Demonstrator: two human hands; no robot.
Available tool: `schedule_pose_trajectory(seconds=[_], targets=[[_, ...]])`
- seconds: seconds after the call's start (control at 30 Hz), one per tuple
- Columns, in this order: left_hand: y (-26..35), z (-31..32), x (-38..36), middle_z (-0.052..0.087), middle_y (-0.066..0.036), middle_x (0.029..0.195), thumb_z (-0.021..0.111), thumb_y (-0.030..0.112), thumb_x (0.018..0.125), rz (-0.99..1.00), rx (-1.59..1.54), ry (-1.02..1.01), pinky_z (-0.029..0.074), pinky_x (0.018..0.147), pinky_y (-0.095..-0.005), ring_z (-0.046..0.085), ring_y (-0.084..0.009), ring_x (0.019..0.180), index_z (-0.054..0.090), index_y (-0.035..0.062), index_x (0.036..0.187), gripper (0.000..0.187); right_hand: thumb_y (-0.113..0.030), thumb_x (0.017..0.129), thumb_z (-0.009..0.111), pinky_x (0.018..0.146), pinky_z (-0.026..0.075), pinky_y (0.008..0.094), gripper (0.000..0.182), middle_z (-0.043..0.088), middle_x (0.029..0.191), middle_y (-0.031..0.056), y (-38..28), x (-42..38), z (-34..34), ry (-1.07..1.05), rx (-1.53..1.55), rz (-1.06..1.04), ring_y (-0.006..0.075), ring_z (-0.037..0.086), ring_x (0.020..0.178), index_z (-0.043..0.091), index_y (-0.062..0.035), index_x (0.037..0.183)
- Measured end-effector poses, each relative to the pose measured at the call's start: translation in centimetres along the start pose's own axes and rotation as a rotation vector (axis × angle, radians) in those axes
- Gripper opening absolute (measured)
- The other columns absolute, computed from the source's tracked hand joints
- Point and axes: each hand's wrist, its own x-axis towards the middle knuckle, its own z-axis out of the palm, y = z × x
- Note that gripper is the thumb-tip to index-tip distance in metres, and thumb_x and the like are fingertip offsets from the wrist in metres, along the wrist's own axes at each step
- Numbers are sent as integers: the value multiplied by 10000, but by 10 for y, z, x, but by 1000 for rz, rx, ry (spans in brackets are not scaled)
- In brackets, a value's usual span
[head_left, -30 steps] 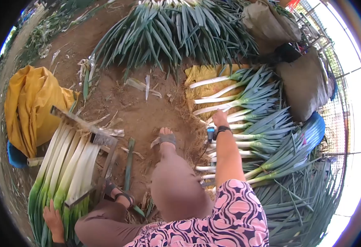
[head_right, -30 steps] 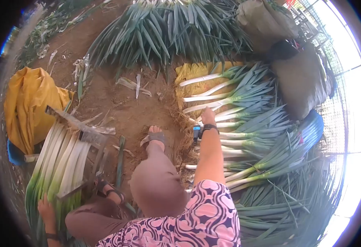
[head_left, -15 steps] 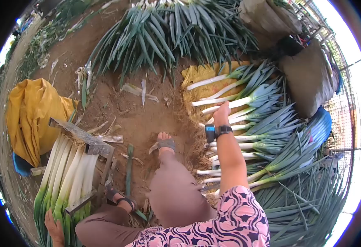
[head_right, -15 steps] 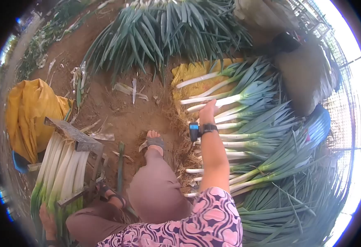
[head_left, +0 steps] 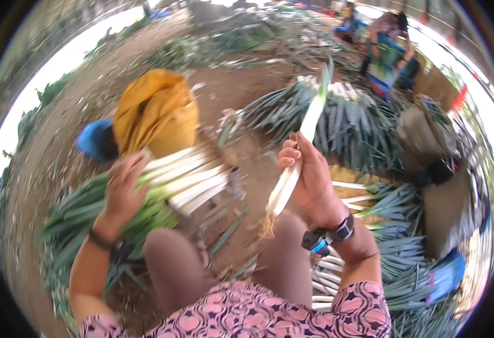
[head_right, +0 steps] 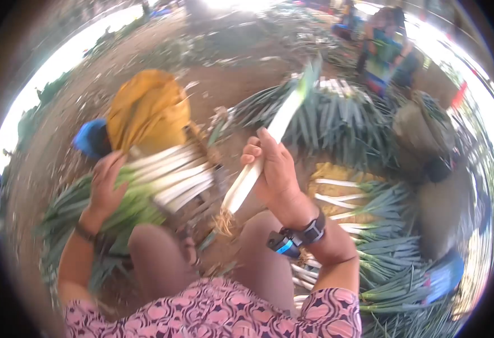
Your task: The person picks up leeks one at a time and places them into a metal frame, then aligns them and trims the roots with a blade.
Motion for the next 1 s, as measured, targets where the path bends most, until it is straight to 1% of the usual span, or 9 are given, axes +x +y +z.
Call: schedule_pose_trajectory(seconds=[0.13, 0.27, 0.33, 0.4, 0.5, 0.67, 0.8, 0.87, 1.0], targets=[[5, -30, 29, 455, -136, 1370, 736, 162, 693, 188, 132, 168, 302, 1065, -508, 433, -344, 1251, 546, 127, 1267, 606, -157, 958, 548, 508, 401, 214, 263, 482, 797, -6, 69, -8, 48, -237, -545, 157, 60, 440, 610, 476, -83, 1199], [-36, -38, 39, 444, -63, 1420, 581, 11, 796, 219, 551, 340, 319, 1042, -503, 432, -276, 1295, 530, 287, 1302, 579, -127, 917, 566, 439, 407, 233, 221, 483, 661, -15, 103, 34, 55, -592, -1148, 121, 64, 462, 502, 480, -72, 1113], [-61, -41, 31, 443, -47, 1428, 541, -4, 820, 139, 668, 335, 323, 1027, -511, 446, -268, 1286, 516, 331, 1310, 593, -136, 873, 617, 587, 486, 338, 368, 586, 770, 94, 113, 67, 48, -881, -1548, -136, 196, 615, 683, 478, -28, 1197], [-81, -38, 10, 479, -60, 1369, 547, 85, 834, 119, 810, 380, 330, 1011, -499, 468, -257, 1254, 552, 268, 1261, 464, -176, 860, 624, 704, 491, 400, 401, 625, 899, 165, 122, 100, 51, -1133, -1679, -305, 307, 640, 827, 485, -37, 1210], [-86, -28, -22, 539, -57, 1230, 541, 129, 834, 13, 873, 269, 338, 1005, -462, 517, -239, 1151, 601, 215, 1178, 360, -145, 862, 613, 765, 506, 389, 418, 640, 971, 177, 147, 154, 35, -1259, -1815, -313, 314, 642, 885, 487, -14, 1238], [-103, 29, -48, 565, -40, 953, 514, 122, 824, -86, 723, -138, 393, 851, -388, 556, -201, 904, 596, 219, 1192, 388, -232, 851, 619, 785, 491, 425, 397, 645, 1039, 138, 208, 218, -49, -1105, -1911, -335, 345, 625, 938, 517, -145, 1224], [-119, 95, -67, 580, -35, 903, 598, 232, 819, -58, 551, -312, 399, 804, -379, 569, -196, 892, 604, 214, 1197, 379, -268, 850, 634, 893, 423, 451, 375, 626, 1027, 118, 241, 217, -129, -864, -2063, -377, 323, 576, 1035, 553, -240, 1215], [-115, 115, -69, 586, -34, 915, 636, 292, 812, -104, 381, -456, 404, 793, -372, 573, -199, 901, 609, 200, 1191, 390, -270, 870, 599, 956, 372, 441, 368, 607, 1117, 96, 243, 208, -151, -763, -2230, -182, 286, 523, 1136, 553, -275, 1235], [-138, 141, -76, 603, -70, 906, 649, 357, 818, -187, 74, -512, 414, 798, -403, 578, -245, 902, 644, 162, 1121, 361, -254, 888, 537, 966, 376, 434, 364, 597, 1165, 54, 238, 218, -190, -703, -2100, -187, 286, 504, 1155, 566, -318, 1245]])
